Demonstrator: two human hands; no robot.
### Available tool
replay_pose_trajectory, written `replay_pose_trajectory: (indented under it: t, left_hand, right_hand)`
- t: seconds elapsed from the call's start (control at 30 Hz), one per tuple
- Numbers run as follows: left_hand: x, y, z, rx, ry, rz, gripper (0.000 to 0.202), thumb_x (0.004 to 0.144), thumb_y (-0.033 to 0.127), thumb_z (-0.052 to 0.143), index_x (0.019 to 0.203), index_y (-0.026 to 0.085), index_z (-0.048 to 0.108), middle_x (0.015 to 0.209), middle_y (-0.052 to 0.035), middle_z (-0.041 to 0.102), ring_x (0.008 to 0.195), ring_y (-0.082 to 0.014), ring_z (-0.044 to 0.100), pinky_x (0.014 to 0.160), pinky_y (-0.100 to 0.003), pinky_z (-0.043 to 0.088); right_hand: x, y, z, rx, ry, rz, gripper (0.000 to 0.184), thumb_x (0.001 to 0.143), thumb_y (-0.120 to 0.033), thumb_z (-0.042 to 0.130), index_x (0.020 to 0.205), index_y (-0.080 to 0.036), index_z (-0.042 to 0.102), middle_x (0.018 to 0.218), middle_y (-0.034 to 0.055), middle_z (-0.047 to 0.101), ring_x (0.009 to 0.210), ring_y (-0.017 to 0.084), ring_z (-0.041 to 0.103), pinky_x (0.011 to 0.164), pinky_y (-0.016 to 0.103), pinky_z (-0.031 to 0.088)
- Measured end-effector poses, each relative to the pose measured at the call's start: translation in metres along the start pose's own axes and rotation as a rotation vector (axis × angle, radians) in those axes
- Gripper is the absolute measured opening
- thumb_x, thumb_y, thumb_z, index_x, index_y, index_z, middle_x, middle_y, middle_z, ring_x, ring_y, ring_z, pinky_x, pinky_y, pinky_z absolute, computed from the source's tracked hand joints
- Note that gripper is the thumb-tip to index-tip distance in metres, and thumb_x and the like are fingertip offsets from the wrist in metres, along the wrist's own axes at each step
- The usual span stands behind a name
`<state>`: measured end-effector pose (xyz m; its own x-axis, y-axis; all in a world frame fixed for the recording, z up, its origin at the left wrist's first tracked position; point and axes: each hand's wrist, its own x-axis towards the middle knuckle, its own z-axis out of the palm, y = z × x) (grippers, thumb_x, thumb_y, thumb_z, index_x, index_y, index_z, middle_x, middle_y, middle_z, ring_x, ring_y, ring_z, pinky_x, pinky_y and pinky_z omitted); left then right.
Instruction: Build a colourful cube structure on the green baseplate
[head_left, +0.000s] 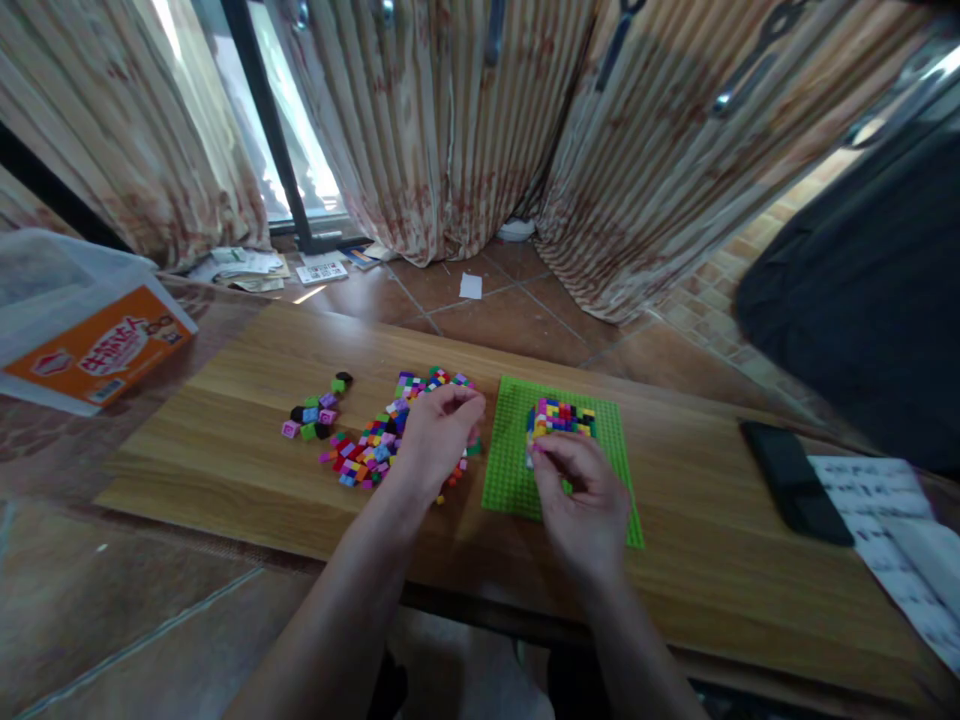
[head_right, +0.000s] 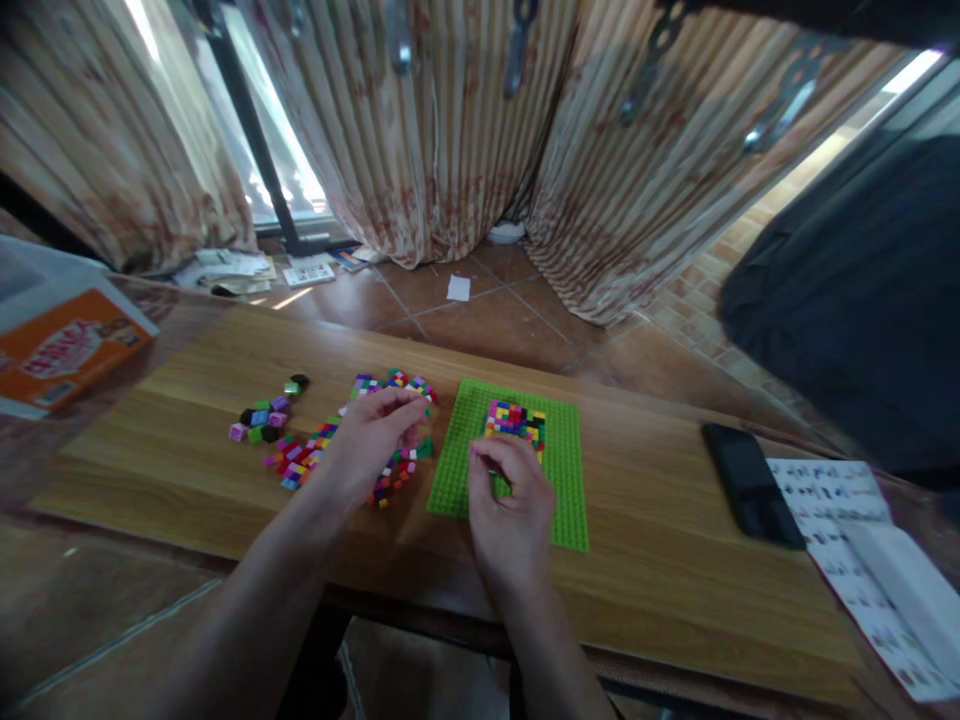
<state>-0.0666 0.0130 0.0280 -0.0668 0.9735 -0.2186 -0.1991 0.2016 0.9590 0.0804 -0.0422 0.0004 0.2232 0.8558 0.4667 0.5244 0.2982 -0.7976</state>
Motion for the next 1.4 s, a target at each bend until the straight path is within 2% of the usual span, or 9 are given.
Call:
replay_pose_trajectory:
  t: [0.17,0.27,0.37,0.5,0.6,0.9,1.1,1.4]
  left_hand:
    - [-0.002,-0.018,0.016,0.211,-0.102,0.070,0.012,0.076,0.027,0.061,0.069,0.017,0.064,0.056,0.0034,0.053,0.050,-0.0097,0.048,0.049,-0.021,0.037]
    - [-0.004,-0.026,0.026,0.342,-0.146,0.145,0.013,0.078,0.026,0.058,0.074,0.017,0.066,0.060,0.0018,0.059,0.053,-0.0110,0.050,0.051,-0.023,0.039]
    - [-0.007,-0.028,0.033,0.456,-0.152,0.201,0.013,0.080,0.022,0.056,0.077,0.017,0.068,0.068,-0.0007,0.065,0.059,-0.0129,0.056,0.058,-0.024,0.042]
    - [-0.008,-0.027,0.036,0.522,-0.164,0.251,0.014,0.080,0.018,0.055,0.077,0.017,0.068,0.075,-0.0023,0.069,0.069,-0.0155,0.062,0.067,-0.026,0.046]
    - [-0.009,-0.026,0.036,0.538,-0.171,0.264,0.014,0.081,0.018,0.055,0.078,0.017,0.069,0.076,-0.0022,0.071,0.070,-0.0158,0.063,0.067,-0.026,0.046]
    - [-0.010,-0.028,0.035,0.591,-0.194,0.249,0.015,0.082,0.019,0.055,0.082,0.017,0.070,0.080,-0.0028,0.071,0.072,-0.0166,0.063,0.067,-0.028,0.045]
    - [-0.010,-0.029,0.036,0.591,-0.197,0.260,0.015,0.082,0.019,0.054,0.081,0.017,0.070,0.081,-0.0034,0.071,0.075,-0.0174,0.064,0.073,-0.030,0.047]
    - [-0.011,-0.030,0.037,0.604,-0.199,0.256,0.016,0.082,0.019,0.054,0.081,0.018,0.070,0.082,-0.0035,0.072,0.077,-0.0176,0.064,0.074,-0.029,0.047]
  right_hand:
    - [0.014,0.018,-0.021,-0.031,0.101,0.074,0.012,0.083,-0.023,0.061,0.085,-0.021,0.072,0.092,0.0053,0.069,0.087,0.018,0.066,0.077,0.033,0.054]
    - [0.019,0.026,-0.032,-0.081,0.090,0.139,0.015,0.083,-0.025,0.059,0.087,-0.020,0.073,0.092,0.0064,0.070,0.088,0.020,0.066,0.079,0.036,0.054]
    - [0.021,0.028,-0.037,-0.146,0.062,0.136,0.017,0.084,-0.025,0.057,0.088,-0.019,0.074,0.093,0.0071,0.070,0.088,0.020,0.066,0.080,0.036,0.053]
    - [0.020,0.026,-0.036,-0.208,0.051,0.071,0.017,0.086,-0.023,0.056,0.089,-0.021,0.073,0.093,0.0067,0.071,0.085,0.019,0.066,0.078,0.035,0.053]
    - [0.017,0.027,-0.033,-0.244,0.007,0.046,0.015,0.086,-0.022,0.057,0.091,-0.021,0.071,0.090,0.0059,0.072,0.081,0.020,0.066,0.076,0.036,0.053]
    - [0.015,0.028,-0.025,-0.324,-0.050,-0.019,0.018,0.088,-0.020,0.056,0.097,-0.020,0.071,0.094,0.0066,0.072,0.085,0.021,0.067,0.078,0.038,0.054]
    - [0.016,0.027,-0.025,-0.340,-0.040,-0.064,0.019,0.087,-0.017,0.055,0.098,-0.019,0.070,0.094,0.0065,0.072,0.083,0.019,0.068,0.077,0.034,0.055]
    - [0.017,0.027,-0.024,-0.340,-0.016,-0.095,0.019,0.088,-0.018,0.054,0.098,-0.020,0.070,0.094,0.0059,0.072,0.082,0.018,0.068,0.075,0.033,0.055]
